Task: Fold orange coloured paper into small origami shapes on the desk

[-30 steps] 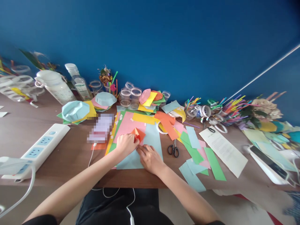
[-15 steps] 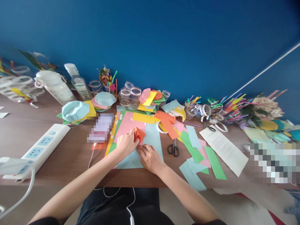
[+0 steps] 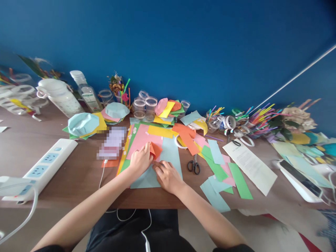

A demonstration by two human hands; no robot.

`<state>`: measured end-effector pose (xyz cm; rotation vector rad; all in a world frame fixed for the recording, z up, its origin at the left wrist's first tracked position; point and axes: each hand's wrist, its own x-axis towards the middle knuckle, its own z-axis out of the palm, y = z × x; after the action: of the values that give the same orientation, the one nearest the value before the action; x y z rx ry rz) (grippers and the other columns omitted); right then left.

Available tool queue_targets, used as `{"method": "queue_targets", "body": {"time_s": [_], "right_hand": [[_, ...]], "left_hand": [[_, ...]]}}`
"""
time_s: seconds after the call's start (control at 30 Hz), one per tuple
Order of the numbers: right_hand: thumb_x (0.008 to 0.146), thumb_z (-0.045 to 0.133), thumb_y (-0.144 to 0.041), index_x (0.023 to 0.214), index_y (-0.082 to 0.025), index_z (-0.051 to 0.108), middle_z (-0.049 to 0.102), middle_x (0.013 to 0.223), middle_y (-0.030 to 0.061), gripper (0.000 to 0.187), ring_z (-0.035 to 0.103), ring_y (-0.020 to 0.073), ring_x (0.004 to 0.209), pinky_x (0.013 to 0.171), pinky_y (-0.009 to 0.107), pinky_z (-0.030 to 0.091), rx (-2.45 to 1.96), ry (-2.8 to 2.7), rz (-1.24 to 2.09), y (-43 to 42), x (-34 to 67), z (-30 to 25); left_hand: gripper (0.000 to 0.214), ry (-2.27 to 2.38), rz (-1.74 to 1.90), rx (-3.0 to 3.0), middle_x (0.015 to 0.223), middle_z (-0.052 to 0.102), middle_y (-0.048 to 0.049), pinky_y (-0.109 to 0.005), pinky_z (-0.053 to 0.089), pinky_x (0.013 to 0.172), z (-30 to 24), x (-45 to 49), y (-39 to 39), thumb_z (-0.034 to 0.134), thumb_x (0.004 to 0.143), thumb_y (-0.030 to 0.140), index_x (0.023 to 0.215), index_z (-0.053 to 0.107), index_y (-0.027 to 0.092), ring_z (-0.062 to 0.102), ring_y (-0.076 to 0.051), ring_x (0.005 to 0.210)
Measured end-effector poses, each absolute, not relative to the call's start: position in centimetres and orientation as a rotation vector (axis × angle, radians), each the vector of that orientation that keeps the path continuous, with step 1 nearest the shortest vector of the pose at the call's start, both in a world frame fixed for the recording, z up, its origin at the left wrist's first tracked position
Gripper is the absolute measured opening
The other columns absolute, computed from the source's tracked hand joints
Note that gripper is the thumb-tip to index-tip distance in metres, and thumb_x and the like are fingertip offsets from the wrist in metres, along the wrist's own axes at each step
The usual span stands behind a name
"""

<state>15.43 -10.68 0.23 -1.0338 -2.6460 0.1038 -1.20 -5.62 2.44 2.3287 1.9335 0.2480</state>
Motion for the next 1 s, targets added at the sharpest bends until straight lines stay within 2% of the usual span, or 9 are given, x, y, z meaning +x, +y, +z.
{"method": "queue_targets", "body": {"time_s": [0.1,0.2,0.27,0.4,0.47,0.7,1.0], "right_hand": [[0.085,0.048,-0.014,0.123,-0.014,0.051,0.051,0.134,0.0101,0.038,0.045,0.0264,0.107,0.087,0.041,0.044,-1.040,-2.645,0.119,-10.7,15.5,0.2],[0.085,0.048,-0.014,0.123,-0.014,0.050,0.054,0.131,0.0097,0.038,0.044,0.0268,0.109,0.087,0.041,0.044,-1.056,-2.644,0.128,-10.7,15.4,0.0],[0.085,0.049,-0.015,0.123,-0.015,0.050,0.056,0.128,0.0101,0.038,0.044,0.0275,0.111,0.087,0.041,0.044,-1.071,-2.644,0.122,-10.6,15.4,-0.1],[0.085,0.050,-0.016,0.122,-0.016,0.050,0.056,0.128,0.0108,0.037,0.045,0.0279,0.111,0.087,0.041,0.043,-1.079,-2.649,0.120,-10.6,15.4,-0.3],[0.085,0.051,-0.016,0.122,-0.015,0.051,0.056,0.128,0.0111,0.037,0.046,0.0275,0.111,0.087,0.041,0.044,-1.073,-2.629,0.125,-10.5,15.5,-0.3],[0.086,0.049,-0.014,0.116,-0.017,0.055,0.060,0.123,0.0098,0.031,0.049,0.0239,0.112,0.091,0.039,0.046,-1.011,-2.511,0.245,-10.5,15.9,-0.6],[0.085,0.048,-0.011,0.113,-0.017,0.056,0.064,0.111,0.0088,0.030,0.049,0.0214,0.112,0.094,0.037,0.048,-0.989,-2.422,0.419,-10.2,16.0,-0.7]], "left_hand": [[0.046,1.892,0.399,2.533,0.109,0.061,-0.0133,-0.036,0.043,0.078,2.2,-2.0,-6.0,0.046,0.082,0.016,0.128,0.038,0.010,0.061,-0.024,0.088],[0.032,1.801,0.542,2.837,0.108,0.060,-0.0136,-0.036,0.042,0.076,1.9,-3.3,-7.2,0.045,0.087,0.017,0.118,0.050,0.011,0.057,-0.025,0.092],[0.024,1.537,0.543,3.122,0.104,0.061,-0.0109,-0.034,0.040,0.072,1.8,-4.1,-7.9,0.044,0.089,0.013,0.109,0.056,0.014,0.056,-0.022,0.088],[0.026,1.104,0.464,3.451,0.111,0.059,-0.0099,-0.033,0.038,0.072,1.8,-5.0,-8.0,0.044,0.087,0.006,0.106,0.060,0.013,0.053,-0.021,0.093],[0.022,1.057,0.432,3.489,0.111,0.058,-0.0106,-0.033,0.037,0.072,1.8,-5.0,-7.4,0.045,0.087,0.006,0.101,0.061,0.012,0.052,-0.021,0.094],[0.019,0.994,0.430,3.507,0.078,0.055,-0.0062,-0.033,0.035,0.066,1.2,-4.9,-6.3,0.043,0.088,0.005,0.080,0.059,0.012,0.051,-0.019,0.075],[0.023,0.911,0.263,3.394,0.078,0.053,-0.0061,-0.034,0.035,0.062,1.8,-4.8,-6.4,0.041,0.088,0.001,0.079,0.058,0.013,0.051,-0.020,0.076]]}}
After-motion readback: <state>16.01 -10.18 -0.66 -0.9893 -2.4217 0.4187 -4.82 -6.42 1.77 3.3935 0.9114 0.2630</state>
